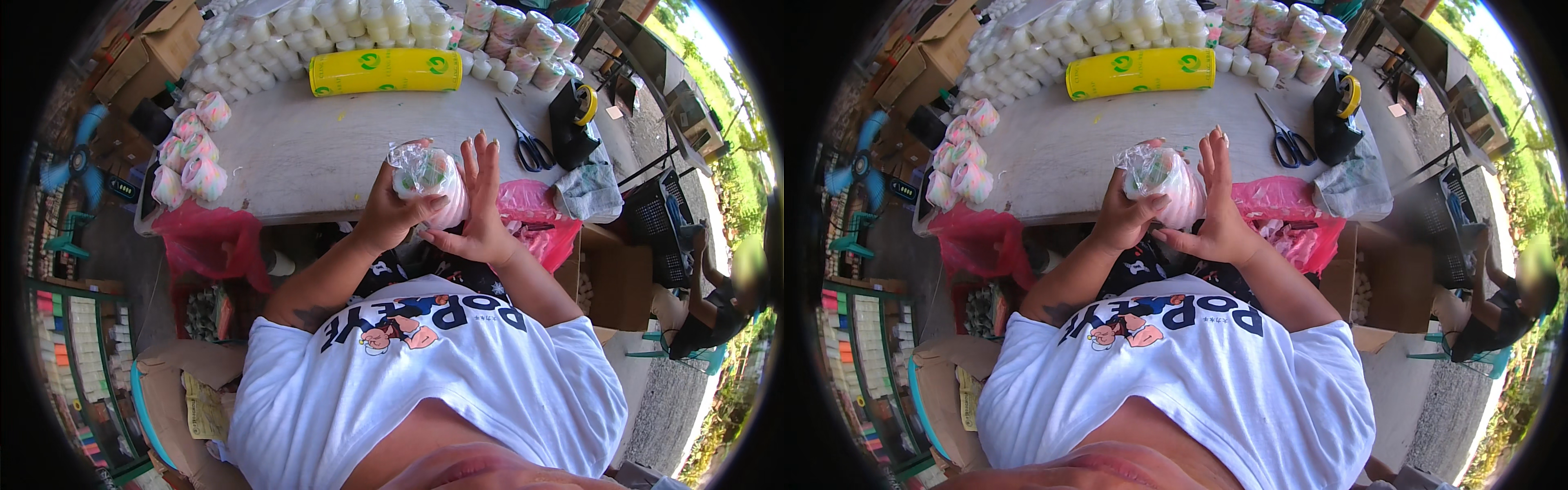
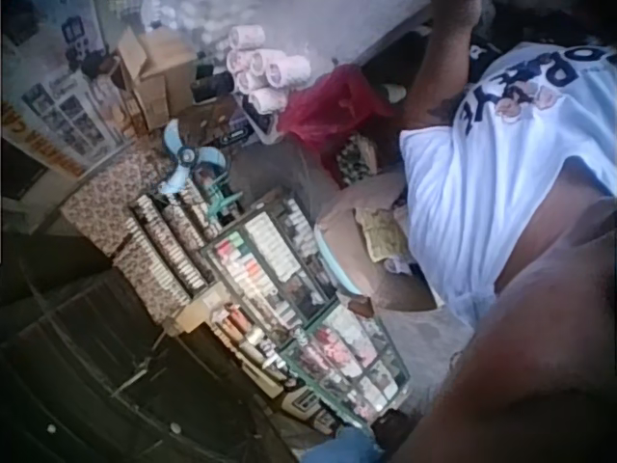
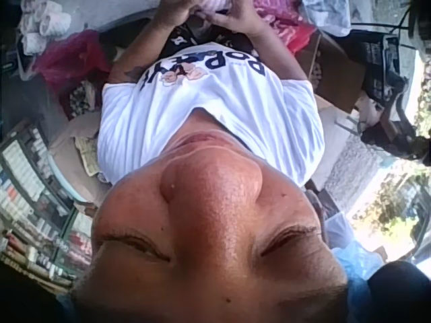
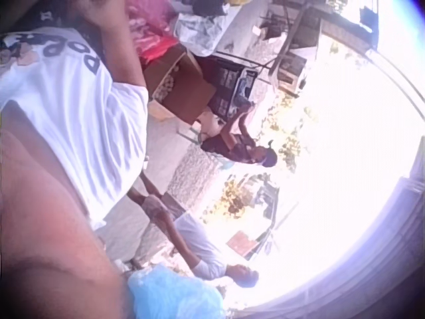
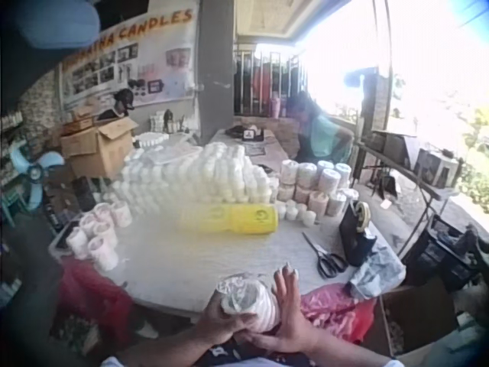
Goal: The person wraps individual cylindrical candles in clear plastic film, trims the film with scissors, and ties the film with a small rubber band. The wrapped candles are placed on the table in a growing stack.
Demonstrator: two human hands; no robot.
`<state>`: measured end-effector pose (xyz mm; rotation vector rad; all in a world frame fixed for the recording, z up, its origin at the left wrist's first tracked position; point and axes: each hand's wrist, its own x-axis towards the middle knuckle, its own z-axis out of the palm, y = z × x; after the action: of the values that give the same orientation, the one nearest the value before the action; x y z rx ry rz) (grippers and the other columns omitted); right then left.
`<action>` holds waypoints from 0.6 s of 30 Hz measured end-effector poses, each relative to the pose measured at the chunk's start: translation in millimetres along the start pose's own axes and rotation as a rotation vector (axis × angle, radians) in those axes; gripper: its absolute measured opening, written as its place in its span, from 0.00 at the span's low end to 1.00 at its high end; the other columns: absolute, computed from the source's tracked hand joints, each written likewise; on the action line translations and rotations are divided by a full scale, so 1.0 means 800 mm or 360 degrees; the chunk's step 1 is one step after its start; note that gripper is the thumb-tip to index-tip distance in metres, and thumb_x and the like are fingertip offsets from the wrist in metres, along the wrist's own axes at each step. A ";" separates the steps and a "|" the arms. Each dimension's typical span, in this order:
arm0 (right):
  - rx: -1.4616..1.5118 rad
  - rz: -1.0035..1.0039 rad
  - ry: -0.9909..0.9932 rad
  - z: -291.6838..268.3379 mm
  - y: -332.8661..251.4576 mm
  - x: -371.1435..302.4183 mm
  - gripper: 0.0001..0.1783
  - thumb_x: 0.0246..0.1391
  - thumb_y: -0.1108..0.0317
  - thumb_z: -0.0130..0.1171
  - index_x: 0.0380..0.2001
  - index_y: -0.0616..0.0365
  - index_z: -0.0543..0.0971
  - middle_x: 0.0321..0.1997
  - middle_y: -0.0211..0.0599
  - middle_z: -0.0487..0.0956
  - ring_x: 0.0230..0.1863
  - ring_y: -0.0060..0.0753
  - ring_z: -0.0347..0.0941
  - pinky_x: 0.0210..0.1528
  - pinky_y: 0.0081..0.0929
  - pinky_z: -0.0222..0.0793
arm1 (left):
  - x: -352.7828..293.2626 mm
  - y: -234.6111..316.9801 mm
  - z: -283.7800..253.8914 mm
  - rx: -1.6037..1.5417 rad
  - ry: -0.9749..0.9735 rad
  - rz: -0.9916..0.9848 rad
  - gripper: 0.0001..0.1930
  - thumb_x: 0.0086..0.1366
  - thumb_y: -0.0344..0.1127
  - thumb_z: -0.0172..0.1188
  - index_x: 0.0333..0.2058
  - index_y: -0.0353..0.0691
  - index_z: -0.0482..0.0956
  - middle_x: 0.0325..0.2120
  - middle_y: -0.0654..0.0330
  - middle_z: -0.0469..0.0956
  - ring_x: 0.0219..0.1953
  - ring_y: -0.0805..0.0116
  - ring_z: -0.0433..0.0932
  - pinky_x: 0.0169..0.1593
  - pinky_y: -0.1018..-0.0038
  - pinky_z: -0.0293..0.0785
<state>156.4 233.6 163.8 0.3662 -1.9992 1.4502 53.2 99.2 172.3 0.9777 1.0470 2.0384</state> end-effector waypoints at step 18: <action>0.0522 0.0224 0.0192 0.004 -0.004 -0.007 0.43 0.43 0.78 0.68 0.61 0.59 0.56 0.64 0.42 0.60 0.64 0.36 0.58 0.64 0.34 0.55 | 0.008 0.027 -0.002 0.0300 -0.0096 0.0180 0.26 0.67 0.35 0.52 0.61 0.36 0.60 0.63 0.51 0.56 0.63 0.68 0.58 0.64 0.71 0.54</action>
<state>161.3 228.7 162.4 0.2720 -1.7208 1.8503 44.5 93.0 192.6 1.2120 1.1918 2.0131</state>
